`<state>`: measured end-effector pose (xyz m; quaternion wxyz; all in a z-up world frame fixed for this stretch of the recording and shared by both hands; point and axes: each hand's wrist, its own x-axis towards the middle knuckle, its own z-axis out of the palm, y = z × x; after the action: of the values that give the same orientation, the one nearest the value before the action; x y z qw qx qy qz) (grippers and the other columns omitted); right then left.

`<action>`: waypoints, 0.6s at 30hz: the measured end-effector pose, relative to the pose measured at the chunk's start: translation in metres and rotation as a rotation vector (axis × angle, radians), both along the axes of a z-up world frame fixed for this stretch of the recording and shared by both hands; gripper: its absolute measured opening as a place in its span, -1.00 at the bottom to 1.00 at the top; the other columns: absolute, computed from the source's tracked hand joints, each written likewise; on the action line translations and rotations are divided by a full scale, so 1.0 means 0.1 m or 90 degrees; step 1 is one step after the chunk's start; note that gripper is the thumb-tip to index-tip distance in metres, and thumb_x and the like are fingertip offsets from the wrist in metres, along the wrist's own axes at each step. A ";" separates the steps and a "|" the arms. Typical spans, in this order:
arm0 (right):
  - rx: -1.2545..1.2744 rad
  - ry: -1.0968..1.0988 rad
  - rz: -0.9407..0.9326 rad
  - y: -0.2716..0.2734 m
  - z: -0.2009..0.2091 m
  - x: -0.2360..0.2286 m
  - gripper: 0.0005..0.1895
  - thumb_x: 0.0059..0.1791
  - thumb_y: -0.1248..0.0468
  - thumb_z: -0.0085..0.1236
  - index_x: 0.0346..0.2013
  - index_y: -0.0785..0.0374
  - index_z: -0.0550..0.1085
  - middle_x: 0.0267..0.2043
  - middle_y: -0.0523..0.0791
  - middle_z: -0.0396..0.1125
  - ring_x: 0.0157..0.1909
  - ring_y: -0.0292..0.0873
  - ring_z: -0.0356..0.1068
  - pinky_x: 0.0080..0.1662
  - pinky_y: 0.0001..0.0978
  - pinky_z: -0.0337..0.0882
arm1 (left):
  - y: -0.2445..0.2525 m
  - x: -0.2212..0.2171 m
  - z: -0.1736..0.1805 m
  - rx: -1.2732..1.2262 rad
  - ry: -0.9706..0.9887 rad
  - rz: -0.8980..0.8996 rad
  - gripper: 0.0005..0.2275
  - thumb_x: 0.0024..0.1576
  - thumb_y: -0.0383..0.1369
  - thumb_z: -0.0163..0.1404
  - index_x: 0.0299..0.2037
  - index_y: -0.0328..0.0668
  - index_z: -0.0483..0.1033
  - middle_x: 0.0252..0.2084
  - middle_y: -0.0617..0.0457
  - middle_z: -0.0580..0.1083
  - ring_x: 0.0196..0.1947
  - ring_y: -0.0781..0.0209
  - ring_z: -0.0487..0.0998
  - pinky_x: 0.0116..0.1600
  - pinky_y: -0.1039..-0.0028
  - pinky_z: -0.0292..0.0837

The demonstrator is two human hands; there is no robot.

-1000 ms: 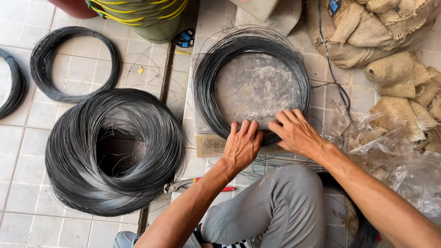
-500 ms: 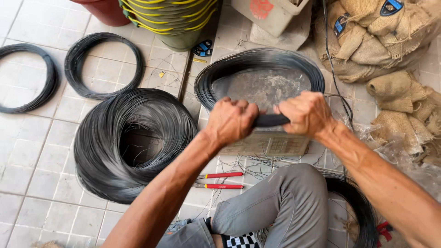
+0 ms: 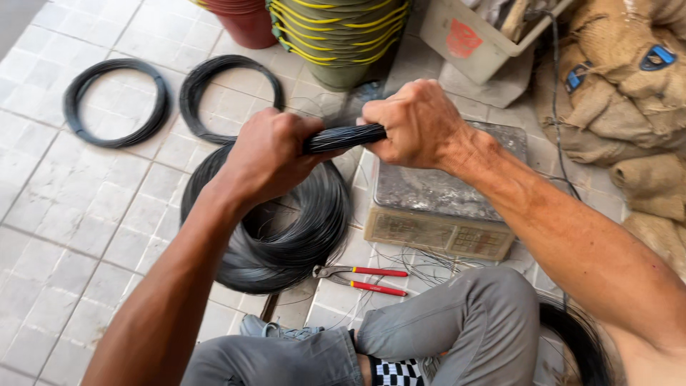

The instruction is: The person sits on the floor and coils a large bundle of black wire into smaller loops. They use pliers to cut a thin wire used for bundling and then wrap the wire into neat coils, placing them on the floor.

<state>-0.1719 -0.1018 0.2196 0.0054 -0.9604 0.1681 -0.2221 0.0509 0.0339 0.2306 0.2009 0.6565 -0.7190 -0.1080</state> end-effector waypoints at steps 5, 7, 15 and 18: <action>0.354 0.141 0.048 0.32 0.02 0.48 -0.77 -0.12 0.08 0.31 -0.57 0.02 0.45 -0.64 -0.12 0.38 -0.39 0.15 0.52 -0.29 -0.06 0.45 | 0.63 0.06 0.28 0.233 0.290 0.141 -0.71 0.10 -0.14 0.19 -0.49 -0.19 0.54 -0.56 -0.25 0.50 -0.42 -0.29 0.61 -0.19 0.04 0.46; 0.415 0.166 0.070 0.45 -0.04 0.59 -0.78 -0.13 0.11 0.31 -0.58 0.05 0.47 -0.64 -0.09 0.40 -0.42 0.16 0.52 -0.28 -0.05 0.45 | 0.81 0.08 -0.02 0.282 0.337 0.185 -0.68 0.11 -0.11 0.20 -0.53 -0.17 0.55 -0.59 -0.17 0.48 -0.45 -0.14 0.57 -0.22 0.14 0.46; 0.323 0.074 0.159 0.83 -0.84 0.65 -0.74 0.07 -0.01 0.30 -0.22 0.09 0.55 -0.32 -0.08 0.47 -0.17 0.02 0.50 0.08 0.04 0.41 | 1.11 -0.03 -0.98 0.400 0.508 0.400 -0.61 0.12 -0.03 0.21 -0.56 -0.17 0.59 -0.68 -0.04 0.26 -0.62 0.04 0.38 -0.34 0.25 0.37; 0.163 -0.133 0.014 1.38 -1.07 0.44 -0.22 -0.08 0.14 0.39 0.42 0.02 0.33 0.32 -0.01 0.18 0.35 0.17 0.26 0.28 0.11 0.27 | 1.11 -0.07 -1.11 0.376 0.567 0.485 -0.57 0.17 0.03 0.18 -0.63 -0.05 0.54 -0.78 0.09 0.27 -0.78 0.18 0.34 -0.49 0.47 0.31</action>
<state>-0.1281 0.0365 0.1123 0.1478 -0.9255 0.1827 -0.2971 0.0435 0.1449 0.1192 0.3147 0.7852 -0.2240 -0.4840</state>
